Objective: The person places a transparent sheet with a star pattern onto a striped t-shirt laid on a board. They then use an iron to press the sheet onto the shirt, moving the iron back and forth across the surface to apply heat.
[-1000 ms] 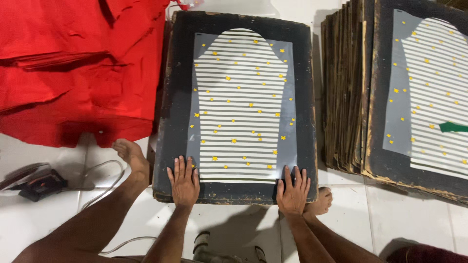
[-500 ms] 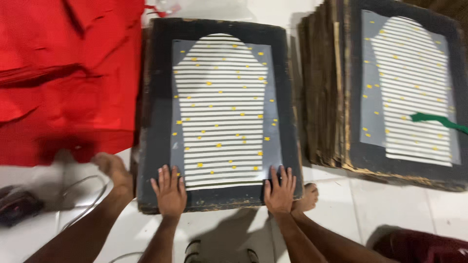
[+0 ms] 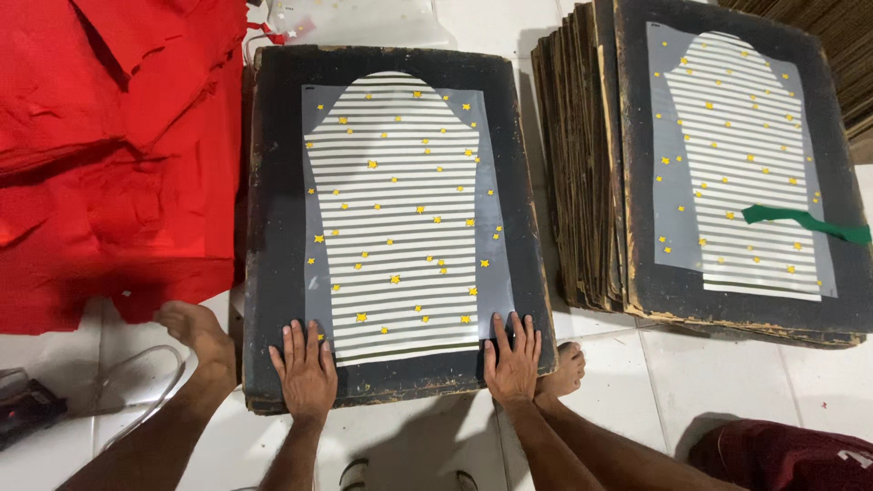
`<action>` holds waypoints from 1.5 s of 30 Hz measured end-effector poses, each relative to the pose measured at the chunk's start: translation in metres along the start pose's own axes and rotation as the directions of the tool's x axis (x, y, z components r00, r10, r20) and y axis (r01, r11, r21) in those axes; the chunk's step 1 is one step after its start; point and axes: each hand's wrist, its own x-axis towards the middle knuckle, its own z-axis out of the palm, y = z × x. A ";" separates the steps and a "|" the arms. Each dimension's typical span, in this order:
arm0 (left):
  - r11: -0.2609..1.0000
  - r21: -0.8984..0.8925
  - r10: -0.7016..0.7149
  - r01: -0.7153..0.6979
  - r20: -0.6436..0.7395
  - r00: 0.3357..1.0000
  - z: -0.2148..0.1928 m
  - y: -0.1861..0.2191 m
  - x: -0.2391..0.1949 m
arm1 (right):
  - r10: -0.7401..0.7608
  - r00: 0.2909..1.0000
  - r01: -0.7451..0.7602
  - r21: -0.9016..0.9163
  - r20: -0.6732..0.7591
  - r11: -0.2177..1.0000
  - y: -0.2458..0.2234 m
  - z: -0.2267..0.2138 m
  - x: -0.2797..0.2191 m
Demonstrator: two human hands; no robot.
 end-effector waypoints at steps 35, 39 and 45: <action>0.991 0.131 0.022 -0.005 -0.127 0.992 0.006 0.004 0.001 | -0.030 0.995 0.023 -0.074 -0.093 0.997 0.000 0.006 0.001; 0.995 0.101 0.018 -0.006 -0.118 0.993 0.005 0.003 0.000 | -0.037 0.995 0.029 -0.094 -0.092 0.995 0.000 0.006 0.000; 1.000 0.010 -0.017 0.018 -0.030 0.999 0.000 0.005 -0.001 | -0.010 0.999 0.009 -0.027 -0.032 1.000 -0.005 -0.002 0.002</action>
